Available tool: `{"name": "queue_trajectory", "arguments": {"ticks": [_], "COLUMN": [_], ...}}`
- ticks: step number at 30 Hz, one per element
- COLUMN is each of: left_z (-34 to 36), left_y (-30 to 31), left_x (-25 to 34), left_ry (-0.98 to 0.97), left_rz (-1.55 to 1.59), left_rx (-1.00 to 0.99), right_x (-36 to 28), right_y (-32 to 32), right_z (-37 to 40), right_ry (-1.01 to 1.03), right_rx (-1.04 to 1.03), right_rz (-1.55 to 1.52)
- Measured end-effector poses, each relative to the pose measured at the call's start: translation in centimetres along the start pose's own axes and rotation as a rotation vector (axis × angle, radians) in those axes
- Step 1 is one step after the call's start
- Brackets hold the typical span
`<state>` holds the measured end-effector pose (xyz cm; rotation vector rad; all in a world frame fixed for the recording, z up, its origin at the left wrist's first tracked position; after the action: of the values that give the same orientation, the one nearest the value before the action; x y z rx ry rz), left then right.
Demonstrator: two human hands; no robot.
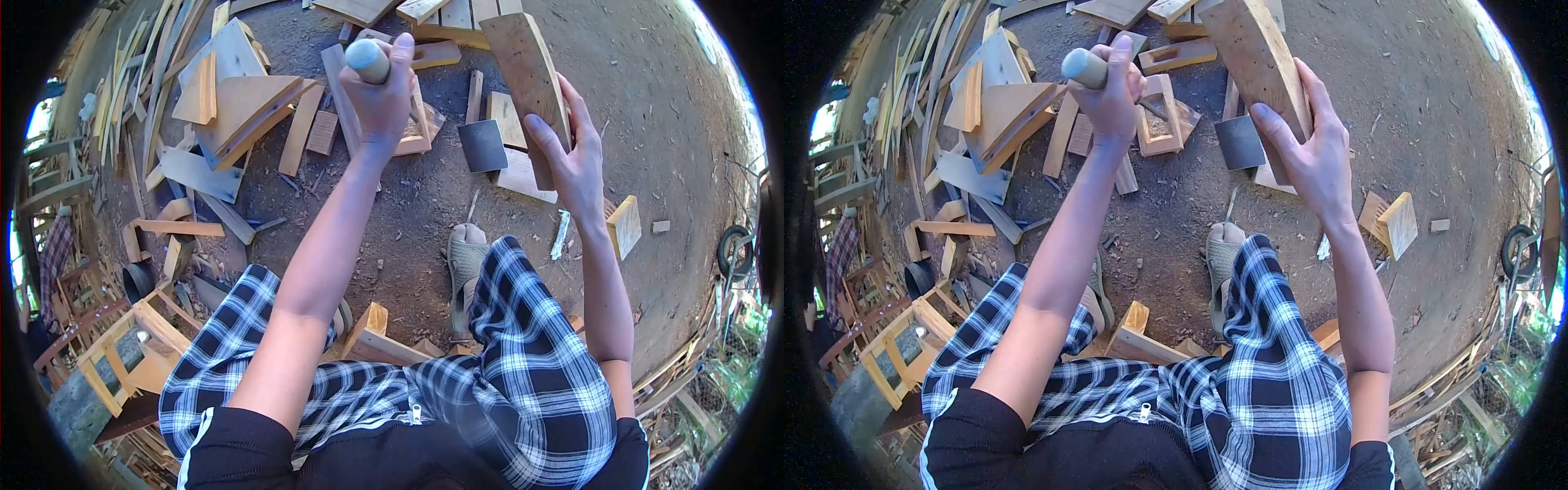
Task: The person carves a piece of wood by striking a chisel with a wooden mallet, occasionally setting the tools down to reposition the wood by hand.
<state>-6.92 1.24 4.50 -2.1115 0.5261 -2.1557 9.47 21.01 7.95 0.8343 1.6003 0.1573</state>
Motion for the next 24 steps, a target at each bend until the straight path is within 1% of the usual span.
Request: {"name": "queue_trajectory", "arguments": {"ticks": [1, 3, 7, 9, 16, 18, 19, 21, 22, 24], "left_z": [0.0, 0.1, 0.0, 0.2, 0.5, 0.6, 0.6, 0.9, 1.1, 1.3], "left_y": [-0.1, -0.3, -0.3, -0.1, 0.1, -0.1, -0.2, -0.5, -0.6, -1.2], "left_x": [-0.3, 0.0, 0.0, -0.2, -0.3, -0.4, -0.3, -0.1, 0.0, 0.2], "left_ry": [0.001, -0.065, -0.071, -0.032, -0.062, -0.052, -0.056, -0.07, -0.073, -0.08], "left_rz": [0.002, -0.066, -0.08, 0.032, -0.051, -0.068, -0.066, -0.168, -0.168, -0.286], "left_rx": [0.003, -0.004, -0.009, -0.035, 0.006, 0.005, 0.007, 0.008, 0.011, 0.029], "right_x": [0.1, 0.1, 0.3, -0.4, -0.4, -1.3, -1.8, -3.7, -5.3, -9.0], "right_y": [-0.1, -0.2, -0.5, -0.4, -1.0, -1.0, -0.9, -0.4, 0.0, 1.7], "right_z": [0.0, 0.0, 0.1, 0.0, -0.3, -0.6, -0.9, -1.7, -2.2, -3.2], "right_ry": [0.0, 0.021, 0.008, 0.019, 0.018, 0.089, 0.093, 0.112, 0.116, 0.171], "right_rx": [-0.003, -0.007, -0.022, -0.011, -0.045, -0.024, -0.024, -0.006, -0.008, 0.1], "right_rz": [0.002, 0.029, 0.027, 0.013, 0.024, 0.022, 0.023, -0.1, -0.101, -0.332]}}
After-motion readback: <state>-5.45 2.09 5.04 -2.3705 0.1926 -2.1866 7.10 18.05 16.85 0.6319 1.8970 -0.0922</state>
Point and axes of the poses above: each hand's wrist, its own z-axis away from the middle knuckle, its own y-axis out of the back of the hand, x = y × z, the point moved 10 cm from there along -z, towards the middle knuckle, and after that the axes turned 13 degrees about y, right-handed, at the moved point
